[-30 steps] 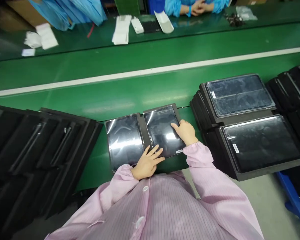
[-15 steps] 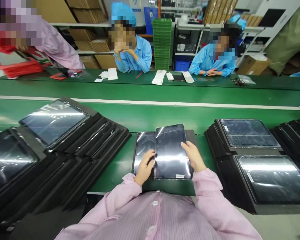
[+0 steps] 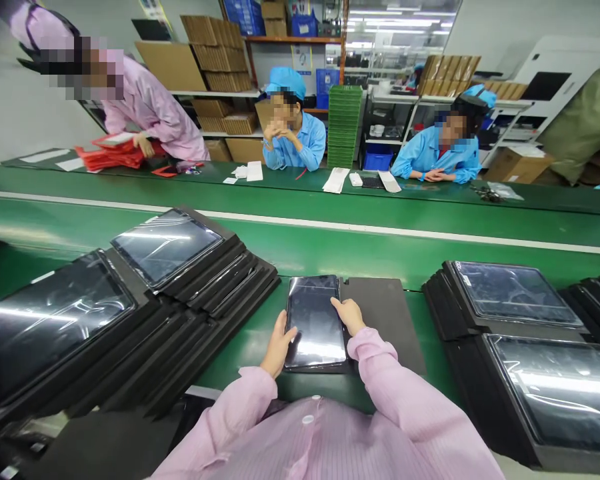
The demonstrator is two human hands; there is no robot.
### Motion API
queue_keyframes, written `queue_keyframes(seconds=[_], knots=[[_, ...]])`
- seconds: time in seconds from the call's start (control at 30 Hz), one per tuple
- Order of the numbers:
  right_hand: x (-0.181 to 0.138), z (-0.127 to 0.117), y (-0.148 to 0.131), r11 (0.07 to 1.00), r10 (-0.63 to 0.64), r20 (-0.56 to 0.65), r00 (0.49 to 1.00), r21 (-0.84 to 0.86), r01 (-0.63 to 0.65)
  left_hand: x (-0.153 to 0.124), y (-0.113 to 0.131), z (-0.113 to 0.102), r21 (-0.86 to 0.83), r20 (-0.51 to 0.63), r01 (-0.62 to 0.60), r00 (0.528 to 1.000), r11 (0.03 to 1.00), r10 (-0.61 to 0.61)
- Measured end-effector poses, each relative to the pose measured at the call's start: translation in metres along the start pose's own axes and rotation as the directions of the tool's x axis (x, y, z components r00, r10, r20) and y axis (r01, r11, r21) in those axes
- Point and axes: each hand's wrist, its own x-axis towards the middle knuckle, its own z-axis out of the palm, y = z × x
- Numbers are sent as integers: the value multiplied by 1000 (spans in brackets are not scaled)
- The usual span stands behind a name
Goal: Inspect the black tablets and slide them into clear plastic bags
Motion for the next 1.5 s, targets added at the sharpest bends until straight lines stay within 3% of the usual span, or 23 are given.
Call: queue_keyframes(seconds=[0.27,0.47,0.6,0.73,0.87,0.93,1.13,1.3,1.5], knots=[[-30,10,2,915,-209,64,976,364,172,15,32,-15,-75,11,14,1000,997,-13],[-63,-17,1,828,-394,90,914,467,311,14,64,-13,-167,74,-186,977,968,201],[-66,-42,-8,771,-486,17,874,478,420,-4,71,0,-202,137,-332,922,921,362],[-66,-53,-16,657,-662,-49,748,443,610,-15,80,6,-236,215,-425,854,874,474],[-70,-52,-15,627,-712,-24,701,426,652,-19,88,1,-262,245,-646,674,717,697],[-71,-51,-13,623,-714,-23,700,436,650,-21,90,0,-238,273,-698,619,675,736],[-70,-50,-11,686,-650,-2,760,428,588,-23,88,1,-143,310,-664,674,734,671],[-70,-48,-13,651,-675,-22,738,454,609,-22,89,1,-164,295,-734,602,660,742],[-69,-51,-14,645,-720,64,691,429,632,-23,88,-3,-169,271,-780,552,603,789]])
